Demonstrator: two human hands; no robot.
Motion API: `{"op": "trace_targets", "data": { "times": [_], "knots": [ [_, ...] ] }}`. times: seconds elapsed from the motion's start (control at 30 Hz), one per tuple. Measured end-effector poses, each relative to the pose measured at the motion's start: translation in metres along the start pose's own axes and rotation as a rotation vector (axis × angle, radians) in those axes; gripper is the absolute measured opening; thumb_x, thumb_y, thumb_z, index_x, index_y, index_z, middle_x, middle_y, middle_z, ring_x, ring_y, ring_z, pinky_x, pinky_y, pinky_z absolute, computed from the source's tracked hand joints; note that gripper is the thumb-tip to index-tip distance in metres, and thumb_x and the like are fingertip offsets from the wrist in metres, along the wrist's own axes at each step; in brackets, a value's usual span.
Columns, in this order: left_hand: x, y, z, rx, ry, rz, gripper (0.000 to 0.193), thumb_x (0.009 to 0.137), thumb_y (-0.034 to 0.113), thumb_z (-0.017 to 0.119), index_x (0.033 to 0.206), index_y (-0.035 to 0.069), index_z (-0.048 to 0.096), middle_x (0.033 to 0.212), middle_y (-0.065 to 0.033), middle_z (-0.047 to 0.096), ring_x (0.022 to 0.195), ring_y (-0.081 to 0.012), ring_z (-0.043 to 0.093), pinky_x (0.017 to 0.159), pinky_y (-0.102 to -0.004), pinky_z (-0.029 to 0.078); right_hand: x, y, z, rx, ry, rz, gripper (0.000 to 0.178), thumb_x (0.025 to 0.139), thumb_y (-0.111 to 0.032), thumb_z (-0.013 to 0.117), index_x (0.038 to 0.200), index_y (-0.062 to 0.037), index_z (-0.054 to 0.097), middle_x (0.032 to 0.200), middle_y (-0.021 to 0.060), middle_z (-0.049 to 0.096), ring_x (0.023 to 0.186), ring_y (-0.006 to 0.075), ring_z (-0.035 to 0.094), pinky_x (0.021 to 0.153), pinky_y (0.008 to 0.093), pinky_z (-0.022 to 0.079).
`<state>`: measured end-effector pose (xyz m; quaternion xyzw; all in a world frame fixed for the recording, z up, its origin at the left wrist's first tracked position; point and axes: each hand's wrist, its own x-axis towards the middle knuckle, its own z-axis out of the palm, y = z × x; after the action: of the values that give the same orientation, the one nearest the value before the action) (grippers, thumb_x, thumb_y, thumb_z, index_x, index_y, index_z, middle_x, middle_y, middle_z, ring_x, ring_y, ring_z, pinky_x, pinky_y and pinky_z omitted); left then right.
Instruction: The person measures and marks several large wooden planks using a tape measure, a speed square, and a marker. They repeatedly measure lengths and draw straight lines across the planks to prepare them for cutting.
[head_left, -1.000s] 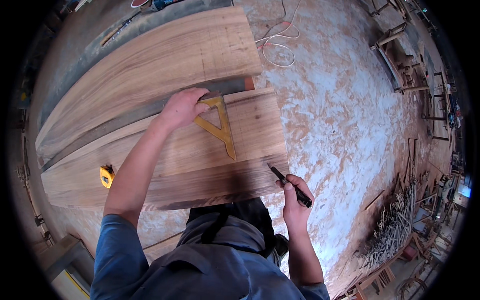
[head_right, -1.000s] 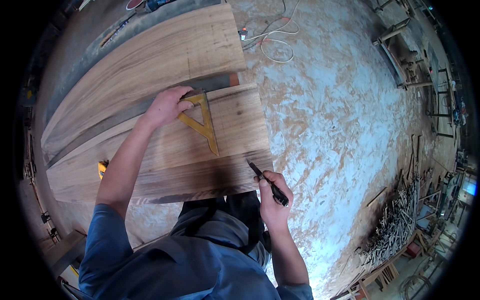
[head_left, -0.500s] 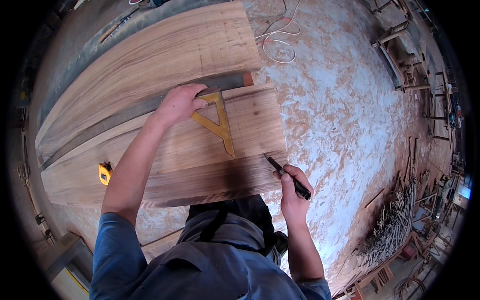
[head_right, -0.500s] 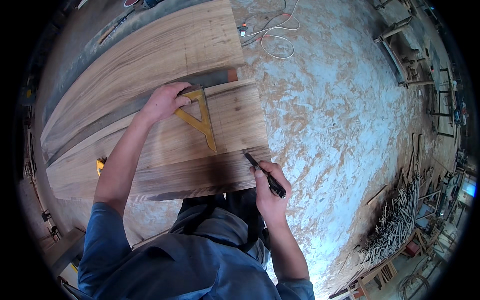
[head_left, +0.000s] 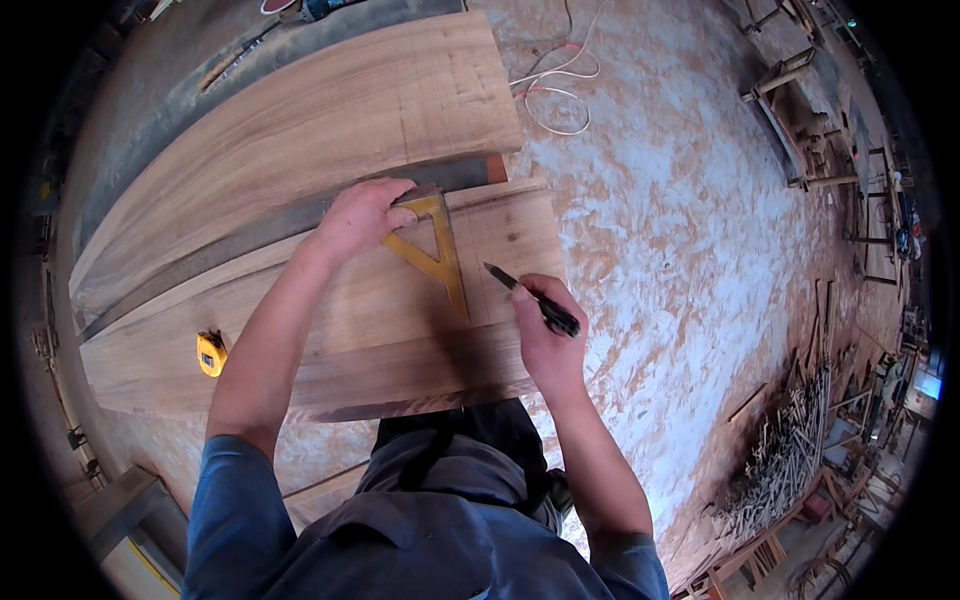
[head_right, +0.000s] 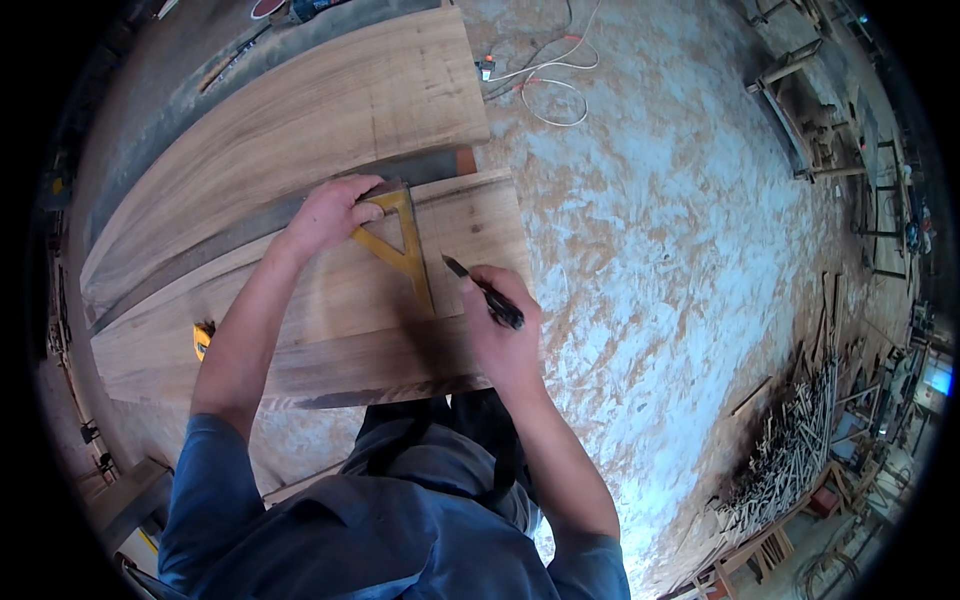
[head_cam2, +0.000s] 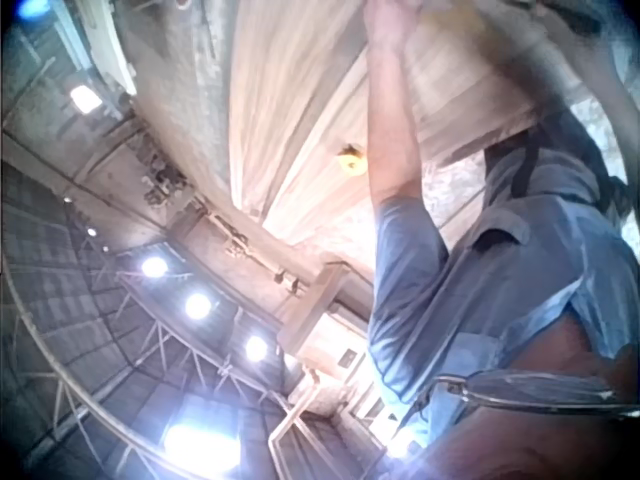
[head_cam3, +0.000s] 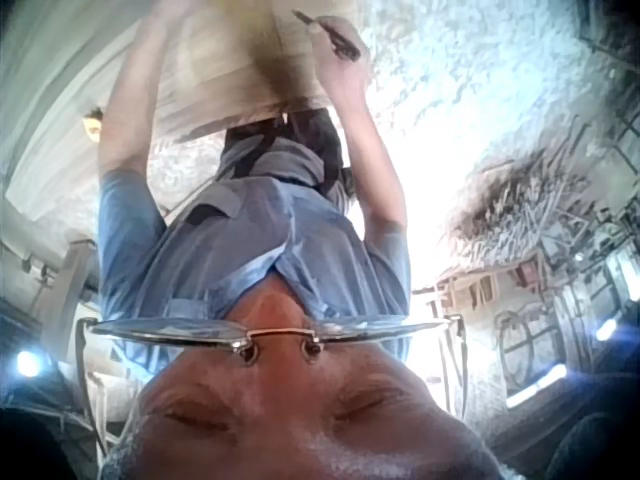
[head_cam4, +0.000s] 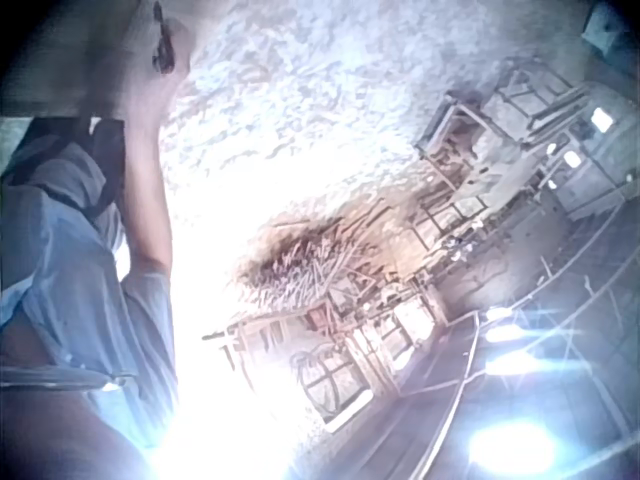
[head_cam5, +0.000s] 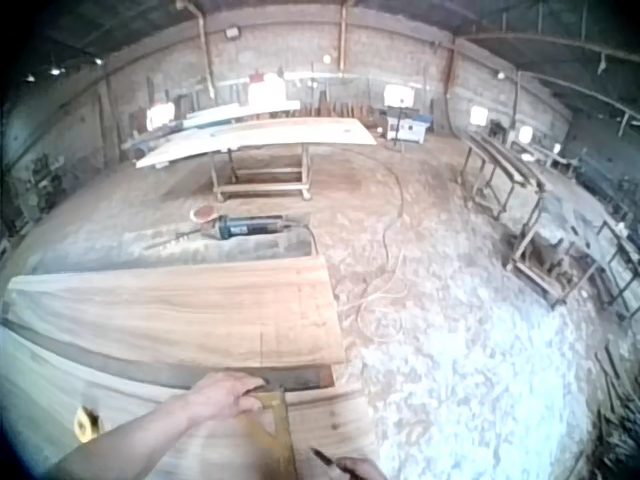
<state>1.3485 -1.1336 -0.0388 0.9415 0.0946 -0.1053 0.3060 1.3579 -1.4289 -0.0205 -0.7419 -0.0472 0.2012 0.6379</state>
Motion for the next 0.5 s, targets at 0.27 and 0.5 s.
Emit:
{"op": "trace_targets", "data": {
  "times": [0.27, 0.5],
  "knots": [
    [0.001, -0.009, 0.005, 0.020, 0.025, 0.051, 0.040, 0.085, 0.020, 0.074, 0.122, 0.006, 0.065, 0.117, -0.0167, 0.068, 0.111, -0.0386, 0.062, 0.094, -0.0443, 0.050, 0.059, 0.028, 0.049, -0.038, -0.031, -0.148, 0.022, 0.095, -0.012, 0.071, 0.110, 0.0034, 0.070, 0.099, 0.0057, 0.063, 0.087, 0.0100, 0.059, 0.079, 0.0244, 0.048],
    [-0.001, -0.015, 0.011, 0.019, 0.106, 0.117, 0.037, 0.087, 0.023, 0.071, 0.117, 0.002, 0.065, 0.111, -0.0176, 0.068, 0.108, -0.0389, 0.062, 0.092, -0.0464, 0.051, 0.075, 0.021, 0.059, -0.075, -0.053, -0.170, 0.023, 0.095, -0.013, 0.072, 0.111, 0.0034, 0.069, 0.101, 0.0067, 0.065, 0.089, 0.0105, 0.060, 0.080, 0.0249, 0.049]
  ]
}}
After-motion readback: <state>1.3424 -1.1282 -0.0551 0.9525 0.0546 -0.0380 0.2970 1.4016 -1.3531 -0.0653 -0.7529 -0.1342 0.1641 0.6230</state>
